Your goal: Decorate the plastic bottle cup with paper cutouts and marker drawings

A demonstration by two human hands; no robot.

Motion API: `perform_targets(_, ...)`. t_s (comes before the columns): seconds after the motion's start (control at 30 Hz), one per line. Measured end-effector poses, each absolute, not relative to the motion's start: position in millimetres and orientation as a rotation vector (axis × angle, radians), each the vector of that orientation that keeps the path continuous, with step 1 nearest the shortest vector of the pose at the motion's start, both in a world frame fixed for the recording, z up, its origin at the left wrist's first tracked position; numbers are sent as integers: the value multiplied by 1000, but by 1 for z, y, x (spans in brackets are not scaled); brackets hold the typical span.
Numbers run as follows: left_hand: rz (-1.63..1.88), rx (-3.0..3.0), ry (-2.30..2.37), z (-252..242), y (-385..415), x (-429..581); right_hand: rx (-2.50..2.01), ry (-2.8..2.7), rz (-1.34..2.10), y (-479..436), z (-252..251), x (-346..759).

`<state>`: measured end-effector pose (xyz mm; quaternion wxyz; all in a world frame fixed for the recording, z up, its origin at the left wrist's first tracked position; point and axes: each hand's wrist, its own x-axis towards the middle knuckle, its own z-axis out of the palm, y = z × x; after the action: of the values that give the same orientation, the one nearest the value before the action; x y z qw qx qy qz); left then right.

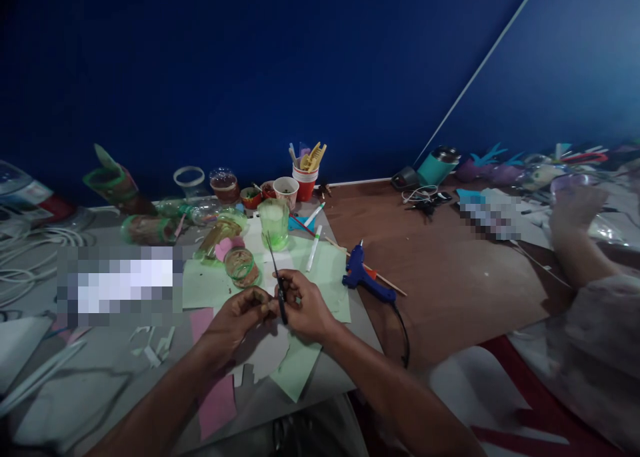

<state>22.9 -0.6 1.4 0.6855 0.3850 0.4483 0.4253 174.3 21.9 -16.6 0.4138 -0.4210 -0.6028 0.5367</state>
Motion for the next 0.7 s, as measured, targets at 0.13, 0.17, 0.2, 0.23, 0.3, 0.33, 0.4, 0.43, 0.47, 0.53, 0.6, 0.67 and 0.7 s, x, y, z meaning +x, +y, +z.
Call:
perform_targets(0.13, 978, 863, 1002, 1, 1, 22, -1102, -1549, 1287, 23, -19, 173)
perform_targets(0.17, 985, 858, 1004, 1, 1, 22, -1110, -1558, 1275, 23, -19, 173)
perform_targets(0.2, 995, 851, 1008, 0, 2, 22, -1119, -1566, 1267, 23, -19, 173)
perform_targets(0.23, 1006, 843, 1014, 0, 2, 22, -1128, -1571, 1263, 23, -20, 173)
perform_targets(0.3, 1030, 826, 1023, -1, 2, 22, -1130, -1566, 1267, 22, -20, 172)
perform_targets(0.33, 1041, 819, 1025, -1, 2, 22, -1123, -1555, 1275, 22, -20, 172)
perform_targets(0.4, 1067, 810, 1026, -2, 2, 21, -1099, -1529, 1303, 22, -20, 173)
perform_targets(0.43, 1081, 808, 1030, -2, 2, 21, -1086, -1515, 1320, 23, -20, 173)
perform_targets(0.47, 1092, 807, 1036, -2, 2, 21, -1074, -1505, 1335, 23, -19, 174)
perform_targets(0.53, 1107, 804, 1049, -2, 2, 20, -1050, -1498, 1353, 22, -17, 175)
perform_targets(0.6, 1111, 798, 1049, -2, 3, 19, -1027, -1506, 1354, 22, -15, 176)
perform_targets(0.67, 1112, 788, 1039, -2, 4, 19, -1020, -1502, 1360, 21, -14, 176)
perform_targets(0.7, 1117, 781, 1031, -2, 5, 19, -1019, -1489, 1367, 21, -14, 176)
